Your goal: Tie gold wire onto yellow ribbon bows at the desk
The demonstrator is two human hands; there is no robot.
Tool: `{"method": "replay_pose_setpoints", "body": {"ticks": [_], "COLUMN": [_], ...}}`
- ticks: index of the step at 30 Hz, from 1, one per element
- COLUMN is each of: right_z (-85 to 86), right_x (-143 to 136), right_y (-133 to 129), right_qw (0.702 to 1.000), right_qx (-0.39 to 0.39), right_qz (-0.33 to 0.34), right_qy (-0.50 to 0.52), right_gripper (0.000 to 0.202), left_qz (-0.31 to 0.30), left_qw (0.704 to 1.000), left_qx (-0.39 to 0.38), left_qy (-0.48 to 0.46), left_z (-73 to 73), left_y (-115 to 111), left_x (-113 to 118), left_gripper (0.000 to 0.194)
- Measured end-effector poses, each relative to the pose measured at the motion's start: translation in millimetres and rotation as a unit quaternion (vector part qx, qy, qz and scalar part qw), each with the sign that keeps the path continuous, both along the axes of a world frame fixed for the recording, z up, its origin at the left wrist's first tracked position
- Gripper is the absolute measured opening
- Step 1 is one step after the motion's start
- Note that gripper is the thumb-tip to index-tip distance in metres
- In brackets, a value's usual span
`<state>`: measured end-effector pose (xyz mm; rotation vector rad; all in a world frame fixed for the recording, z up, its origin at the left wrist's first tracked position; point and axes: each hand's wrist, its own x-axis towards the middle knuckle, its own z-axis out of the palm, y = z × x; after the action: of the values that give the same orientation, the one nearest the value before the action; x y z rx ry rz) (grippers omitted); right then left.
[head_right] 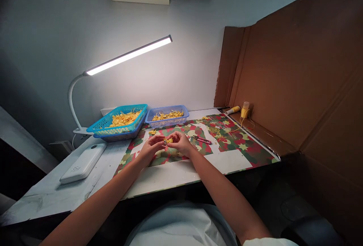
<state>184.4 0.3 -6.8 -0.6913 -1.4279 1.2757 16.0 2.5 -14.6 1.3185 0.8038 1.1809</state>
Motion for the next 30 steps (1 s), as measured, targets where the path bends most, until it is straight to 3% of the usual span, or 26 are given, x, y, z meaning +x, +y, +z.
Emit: {"method": "replay_pose_setpoints", "body": {"ticks": [30], "right_z": [0.8], "right_x": [-0.4], "right_y": [0.4], "right_qw": [0.999], "right_qx": [0.002], "right_qz": [-0.032], "right_qy": [-0.022], "right_gripper": [0.041], "left_qz": [-0.006], "left_qw": [1.000], "left_qx": [-0.018], "left_qy": [-0.003], "left_z": [-1.7], "left_y": [2.6], "left_x": [0.5], "left_gripper": [0.035]}}
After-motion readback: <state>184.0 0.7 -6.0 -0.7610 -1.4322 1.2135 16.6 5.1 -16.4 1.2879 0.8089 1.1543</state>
